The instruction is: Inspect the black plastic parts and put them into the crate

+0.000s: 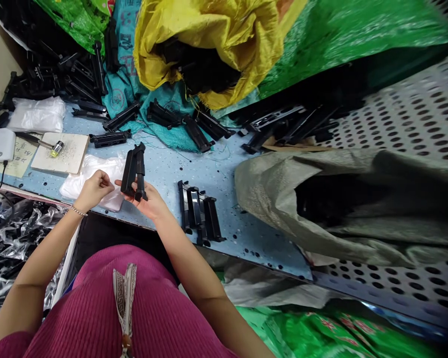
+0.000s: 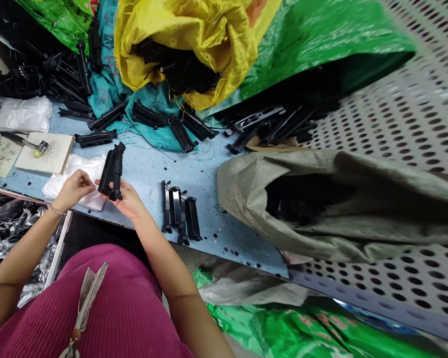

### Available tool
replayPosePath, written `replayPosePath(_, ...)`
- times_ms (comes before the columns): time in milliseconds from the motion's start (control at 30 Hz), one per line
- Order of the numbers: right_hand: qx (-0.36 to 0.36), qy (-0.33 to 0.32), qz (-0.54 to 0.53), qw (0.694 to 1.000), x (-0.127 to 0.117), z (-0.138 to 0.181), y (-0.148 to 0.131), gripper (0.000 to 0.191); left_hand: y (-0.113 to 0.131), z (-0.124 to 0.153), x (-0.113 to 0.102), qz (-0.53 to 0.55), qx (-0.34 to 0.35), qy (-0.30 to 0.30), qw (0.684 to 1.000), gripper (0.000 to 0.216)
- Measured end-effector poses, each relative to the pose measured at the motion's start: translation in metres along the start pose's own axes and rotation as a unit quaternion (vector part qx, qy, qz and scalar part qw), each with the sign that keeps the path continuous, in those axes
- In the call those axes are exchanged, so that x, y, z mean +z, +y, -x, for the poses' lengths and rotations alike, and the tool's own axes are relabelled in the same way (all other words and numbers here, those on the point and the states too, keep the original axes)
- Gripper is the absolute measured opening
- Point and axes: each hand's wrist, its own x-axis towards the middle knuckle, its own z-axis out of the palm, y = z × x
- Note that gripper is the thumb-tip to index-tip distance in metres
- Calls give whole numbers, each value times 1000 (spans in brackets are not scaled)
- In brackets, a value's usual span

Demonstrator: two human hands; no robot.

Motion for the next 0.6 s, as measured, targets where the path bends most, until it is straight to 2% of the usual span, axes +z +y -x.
replayPosePath(100, 21, 14, 17, 1000, 0, -10, 12, 35, 12, 8, -8, -127, 91, 1, 988, 7)
replayPosePath(167, 13, 26, 31, 999, -1, -9, 17, 35, 19, 12, -16, -256, 151, -1, 955, 25)
replayPosePath(233, -10, 25, 31, 999, -3, 1, 18, 35, 21, 12, -22, -357, 164, 6, 920, 36)
replayPosePath(267, -12, 13, 23, 1000, -5, 8, 18, 35, 20, 9, -25, -377, 160, 8, 912, 40)
replayPosePath(333, 32, -38, -4, 999, -8, 23, 19, 35, 14, 2, -29, -359, 156, 0, 920, 50)
replayPosePath(433, 151, -114, -71, 979, -13, 34, 25, 33, 4, -1, -31, -271, 166, -6, 948, 62)
replayPosePath(533, 203, -122, -134, 962, -15, 27, 36, 26, 2, 17, -23, -231, 191, 3, 954, 69)
replayPosePath(600, 175, -91, -118, 973, -11, 20, 41, 21, 10, 38, -10, -225, 236, -43, 944, 74)
